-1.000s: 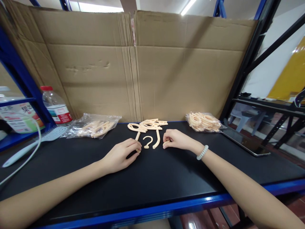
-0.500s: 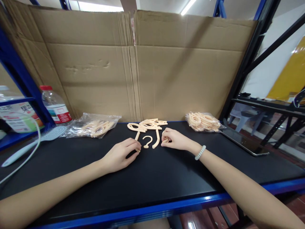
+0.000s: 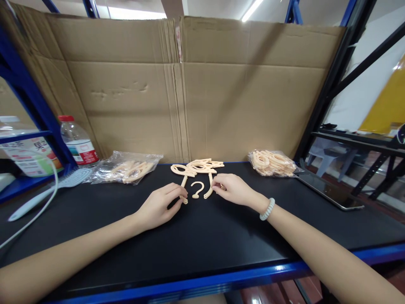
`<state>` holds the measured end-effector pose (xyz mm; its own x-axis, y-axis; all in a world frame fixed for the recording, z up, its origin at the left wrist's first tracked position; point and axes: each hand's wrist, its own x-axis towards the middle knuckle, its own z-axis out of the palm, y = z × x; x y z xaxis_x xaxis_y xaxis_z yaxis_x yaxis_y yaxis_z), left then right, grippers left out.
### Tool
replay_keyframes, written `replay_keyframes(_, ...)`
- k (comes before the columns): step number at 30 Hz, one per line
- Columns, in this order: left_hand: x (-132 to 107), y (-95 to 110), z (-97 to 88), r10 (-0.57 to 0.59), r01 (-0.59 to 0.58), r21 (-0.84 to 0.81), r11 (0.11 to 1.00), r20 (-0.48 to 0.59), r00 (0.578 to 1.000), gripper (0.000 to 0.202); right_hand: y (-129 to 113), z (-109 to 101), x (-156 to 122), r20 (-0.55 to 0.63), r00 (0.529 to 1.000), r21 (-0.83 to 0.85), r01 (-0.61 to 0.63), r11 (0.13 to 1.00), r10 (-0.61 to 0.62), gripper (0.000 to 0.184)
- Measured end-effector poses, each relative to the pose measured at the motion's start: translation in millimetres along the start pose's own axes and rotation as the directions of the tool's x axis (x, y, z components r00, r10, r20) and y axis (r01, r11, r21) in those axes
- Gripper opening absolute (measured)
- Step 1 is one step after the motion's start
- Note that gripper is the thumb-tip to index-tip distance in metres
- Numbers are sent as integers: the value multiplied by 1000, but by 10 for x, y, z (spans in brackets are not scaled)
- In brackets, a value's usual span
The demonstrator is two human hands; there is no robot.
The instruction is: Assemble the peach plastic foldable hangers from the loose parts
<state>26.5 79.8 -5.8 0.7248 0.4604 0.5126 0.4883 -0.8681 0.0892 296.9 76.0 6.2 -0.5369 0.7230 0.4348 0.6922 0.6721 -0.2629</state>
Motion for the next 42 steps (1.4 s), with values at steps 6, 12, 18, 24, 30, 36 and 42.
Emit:
replay_keyframes(6, -2, 8, -7, 10, -10, 14, 1000, 0, 1000, 20, -11, -39, 10, -40, 998, -53, -41, 998, 39, 18)
replay_keyframes(12, -4, 9, -4, -28, 25, 44, 999, 62, 998, 19, 82, -74, 7, -43, 991, -88, -127, 988, 123, 18)
replay_keyframes(18, -7, 10, 5, -73, 70, 41, 997, 76, 994, 17, 76, -74, 4, -16, 992, -136, -130, 982, 129, 15)
replay_keyframes(24, -1, 0, -17, -64, 64, 29, 998, 5, 998, 14, 77, -71, 2, -28, 992, -144, -123, 982, 120, 14)
replay_keyframes(30, 69, -198, -96, -127, 128, 82, 988, -18, 992, 17, 48, -85, 10, -66, 993, -150, -111, 982, 102, 16)
replay_keyframes(36, 229, -582, -82, -216, 201, 168, 965, 75, 973, 25, 37, -91, 18, -102, 992, -128, -88, 988, 76, 16)
replay_keyframes(42, 527, -975, -55, -263, 211, 226, 951, 234, 936, 54, 69, -98, 16, -119, 990, -138, -94, 986, 78, 17)
